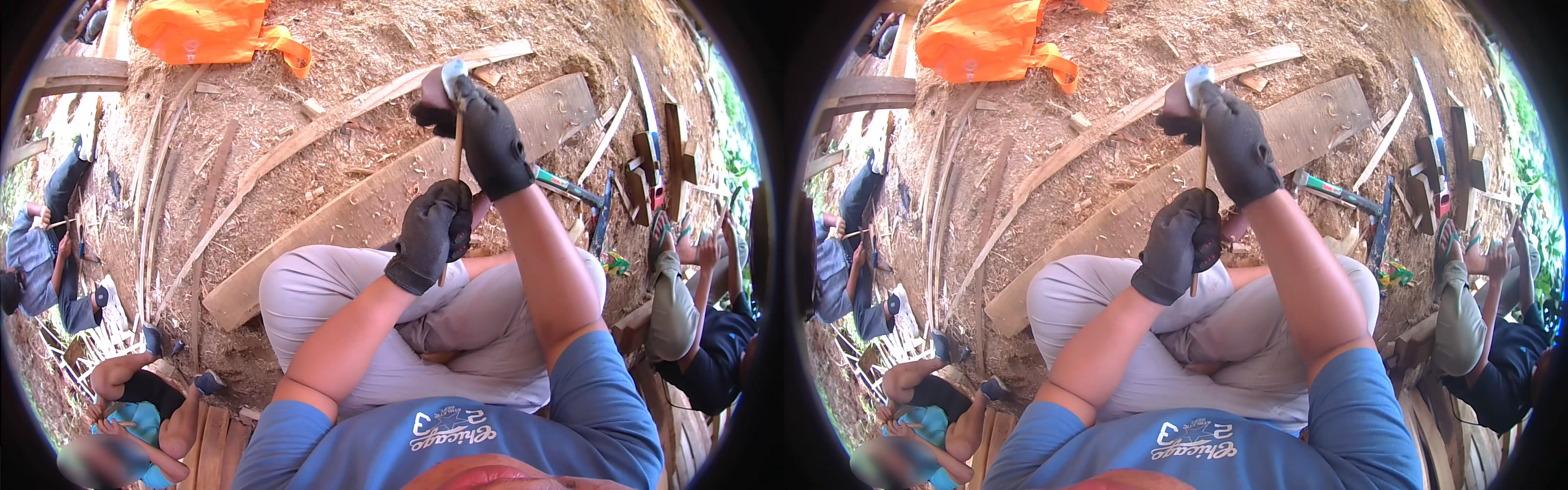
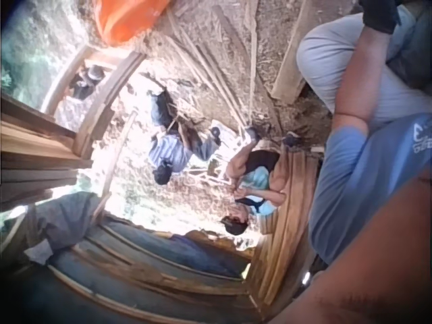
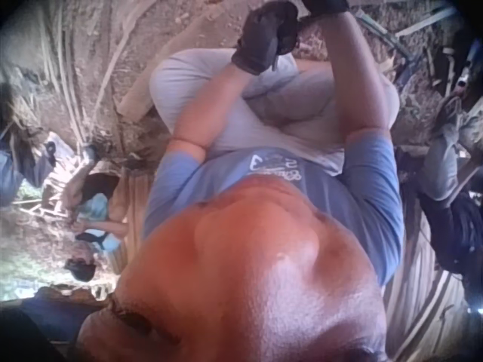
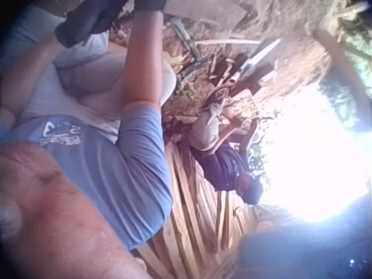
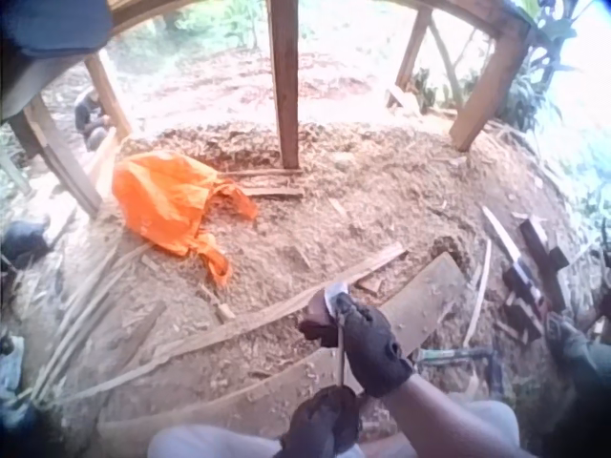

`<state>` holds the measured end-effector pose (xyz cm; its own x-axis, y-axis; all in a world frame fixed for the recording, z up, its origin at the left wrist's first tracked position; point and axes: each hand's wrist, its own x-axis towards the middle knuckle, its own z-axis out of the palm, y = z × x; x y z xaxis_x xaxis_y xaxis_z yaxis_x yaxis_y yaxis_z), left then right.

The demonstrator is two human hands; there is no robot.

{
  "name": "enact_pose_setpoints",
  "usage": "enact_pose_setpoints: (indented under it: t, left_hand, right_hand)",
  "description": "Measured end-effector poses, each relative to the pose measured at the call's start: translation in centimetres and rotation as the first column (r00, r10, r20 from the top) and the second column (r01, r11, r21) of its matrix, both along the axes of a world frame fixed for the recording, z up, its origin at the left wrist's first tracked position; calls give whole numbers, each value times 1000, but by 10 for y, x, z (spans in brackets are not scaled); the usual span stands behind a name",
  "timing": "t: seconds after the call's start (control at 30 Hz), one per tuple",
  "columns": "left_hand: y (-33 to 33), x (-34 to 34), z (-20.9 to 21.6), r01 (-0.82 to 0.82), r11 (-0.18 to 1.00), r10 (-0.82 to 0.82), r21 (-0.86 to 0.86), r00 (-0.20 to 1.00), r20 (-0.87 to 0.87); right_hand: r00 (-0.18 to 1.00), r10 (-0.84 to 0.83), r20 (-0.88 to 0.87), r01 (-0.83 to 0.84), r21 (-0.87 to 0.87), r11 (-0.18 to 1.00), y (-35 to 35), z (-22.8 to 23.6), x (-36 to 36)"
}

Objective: The person sits on the ground and uses a sanding block to smooth a small wooden stick. They hold the stick in one hand and rub the sanding block along its length repeatedly. Other people are visible in the background working on similar tasks.

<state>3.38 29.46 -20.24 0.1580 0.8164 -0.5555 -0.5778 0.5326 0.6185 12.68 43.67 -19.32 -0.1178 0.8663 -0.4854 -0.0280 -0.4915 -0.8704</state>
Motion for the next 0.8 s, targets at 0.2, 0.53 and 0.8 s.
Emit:
enact_pose_setpoints:
  t: [0.2, 0.53, 0.8]
  left_hand:
    - [1, -8, 27, 97, 983, -68, -155, 980, 187]
    - [29, -36, 9, -18, 999, 7, -51, 978, -208]
    - [17, -18, 0, -18, 999, 17, -39, 1000, -21]
  right_hand:
    - [998, -54, 8, 54, 1, 999, 10, -4, 13]
    - [989, 144, 39, -143, -31, 989, -51, -21, -18]
    - [986, -44, -159, 28, -102, 994, -28, -14, -8]
